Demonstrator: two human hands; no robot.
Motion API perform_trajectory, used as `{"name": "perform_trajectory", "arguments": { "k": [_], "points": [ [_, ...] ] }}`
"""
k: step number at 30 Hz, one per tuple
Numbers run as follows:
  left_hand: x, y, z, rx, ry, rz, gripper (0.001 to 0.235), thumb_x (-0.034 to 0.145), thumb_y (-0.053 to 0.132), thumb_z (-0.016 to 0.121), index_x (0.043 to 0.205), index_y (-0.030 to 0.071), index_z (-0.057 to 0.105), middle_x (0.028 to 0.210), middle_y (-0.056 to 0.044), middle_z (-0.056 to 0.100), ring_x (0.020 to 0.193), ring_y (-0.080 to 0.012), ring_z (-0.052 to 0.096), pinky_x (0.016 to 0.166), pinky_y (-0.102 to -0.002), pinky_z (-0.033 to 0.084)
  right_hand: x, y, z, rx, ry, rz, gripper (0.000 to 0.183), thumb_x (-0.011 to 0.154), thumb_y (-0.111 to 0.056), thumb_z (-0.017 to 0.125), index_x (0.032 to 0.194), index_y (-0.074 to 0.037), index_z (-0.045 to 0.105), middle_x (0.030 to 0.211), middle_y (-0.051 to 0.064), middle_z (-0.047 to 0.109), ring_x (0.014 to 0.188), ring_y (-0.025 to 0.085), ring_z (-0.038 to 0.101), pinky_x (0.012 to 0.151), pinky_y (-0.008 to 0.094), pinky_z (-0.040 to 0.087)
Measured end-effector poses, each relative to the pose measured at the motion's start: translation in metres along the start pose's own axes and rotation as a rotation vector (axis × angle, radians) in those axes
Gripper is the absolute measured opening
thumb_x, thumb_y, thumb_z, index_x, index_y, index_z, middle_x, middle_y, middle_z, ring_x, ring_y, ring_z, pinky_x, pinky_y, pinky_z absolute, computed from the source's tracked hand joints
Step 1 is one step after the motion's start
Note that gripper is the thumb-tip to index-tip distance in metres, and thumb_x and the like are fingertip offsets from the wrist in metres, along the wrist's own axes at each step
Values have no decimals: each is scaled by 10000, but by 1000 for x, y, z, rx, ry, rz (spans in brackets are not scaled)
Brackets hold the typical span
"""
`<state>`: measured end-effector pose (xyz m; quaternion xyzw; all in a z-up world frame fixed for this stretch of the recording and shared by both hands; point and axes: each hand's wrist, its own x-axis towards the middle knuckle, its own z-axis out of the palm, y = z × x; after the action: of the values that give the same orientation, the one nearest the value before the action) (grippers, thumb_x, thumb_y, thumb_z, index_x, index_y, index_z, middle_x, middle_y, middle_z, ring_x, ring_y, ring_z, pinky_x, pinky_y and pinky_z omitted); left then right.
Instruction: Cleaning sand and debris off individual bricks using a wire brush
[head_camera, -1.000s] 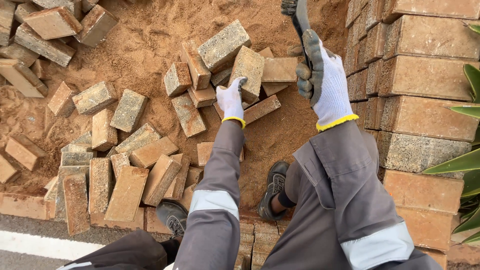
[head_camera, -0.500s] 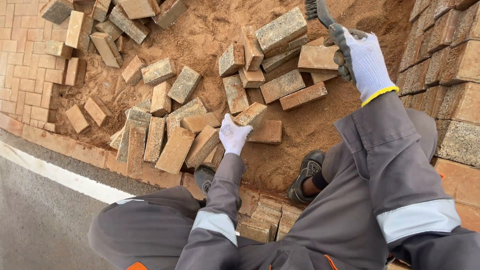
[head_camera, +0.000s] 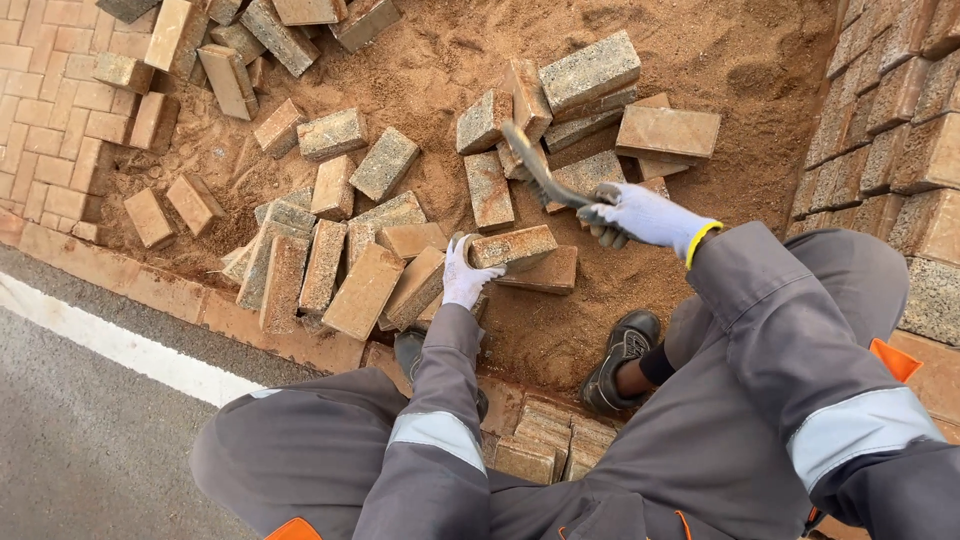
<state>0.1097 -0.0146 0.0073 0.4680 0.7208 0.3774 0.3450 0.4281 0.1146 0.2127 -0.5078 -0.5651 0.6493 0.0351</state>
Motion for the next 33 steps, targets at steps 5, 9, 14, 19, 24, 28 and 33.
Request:
{"name": "perform_trajectory", "arguments": {
  "k": [5, 9, 14, 19, 24, 28, 33],
  "points": [
    [7, -50, 19, 92, -10, -30, 929, 528, 403, 1036, 1359, 232, 659, 1288, -173, 696, 1302, -390, 640, 1146, -493, 498, 8, 7, 47, -289, 55, 70, 334, 1120, -322, 550, 1259, -58, 699, 840, 96, 706, 704, 190, 666, 632, 327, 527],
    [22, -13, 8, 434, -185, -34, 988, 458, 561, 1022, 1341, 316, 654, 1272, -52, 740, 1277, -287, 687, 1133, -450, 525, 50, 55, 75, -291, 194, 14, 376, 1074, -529, 584, 1006, -179, 704, 733, 54, 664, 712, 238, 674, 777, 409, 514],
    [26, -36, 18, 563, -268, -73, 938, 571, 494, 1001, 1379, 289, 570, 1374, -39, 662, 1357, -305, 612, 1137, -535, 539, 37, 85, 138, -275, 286, 5, 352, 1087, -518, 560, 1004, -201, 686, 786, 58, 717, 815, 267, 712, 849, 428, 524],
    [12, -7, 27, 780, -297, -164, 1076, 658, 409, 972, 1554, 216, 410, 1555, -50, 504, 1479, -344, 480, 1125, -607, 543, 44, 97, 155, -386, 314, -46, 467, 1085, -516, 538, 1274, -106, 661, 1132, 252, 773, 1087, 483, 735, 930, 598, 550],
    [6, 30, 27, 898, -299, -180, 1000, 783, 387, 898, 1594, 176, 353, 1561, -57, 437, 1485, -326, 434, 1086, -572, 561, 77, 154, 109, -432, 414, 165, 550, 1087, -541, 530, 1372, -97, 682, 1235, 261, 754, 1221, 470, 691, 1029, 576, 528],
    [5, 33, 33, 912, -297, -205, 982, 783, 363, 890, 1588, 182, 357, 1548, -55, 441, 1472, -313, 432, 1076, -561, 557, 56, 102, 136, -255, 508, 86, 446, 1100, -510, 522, 1286, -161, 727, 1033, 192, 788, 1098, 415, 737, 965, 538, 544],
    [3, 29, 30, 903, -276, -206, 1035, 778, 398, 896, 1614, 155, 335, 1550, -78, 437, 1474, -322, 433, 1080, -572, 555, 63, 130, 153, -339, 464, 40, 495, 1119, -460, 518, 1387, -70, 661, 1192, 328, 744, 1194, 523, 684, 1006, 622, 522]
  ]
}}
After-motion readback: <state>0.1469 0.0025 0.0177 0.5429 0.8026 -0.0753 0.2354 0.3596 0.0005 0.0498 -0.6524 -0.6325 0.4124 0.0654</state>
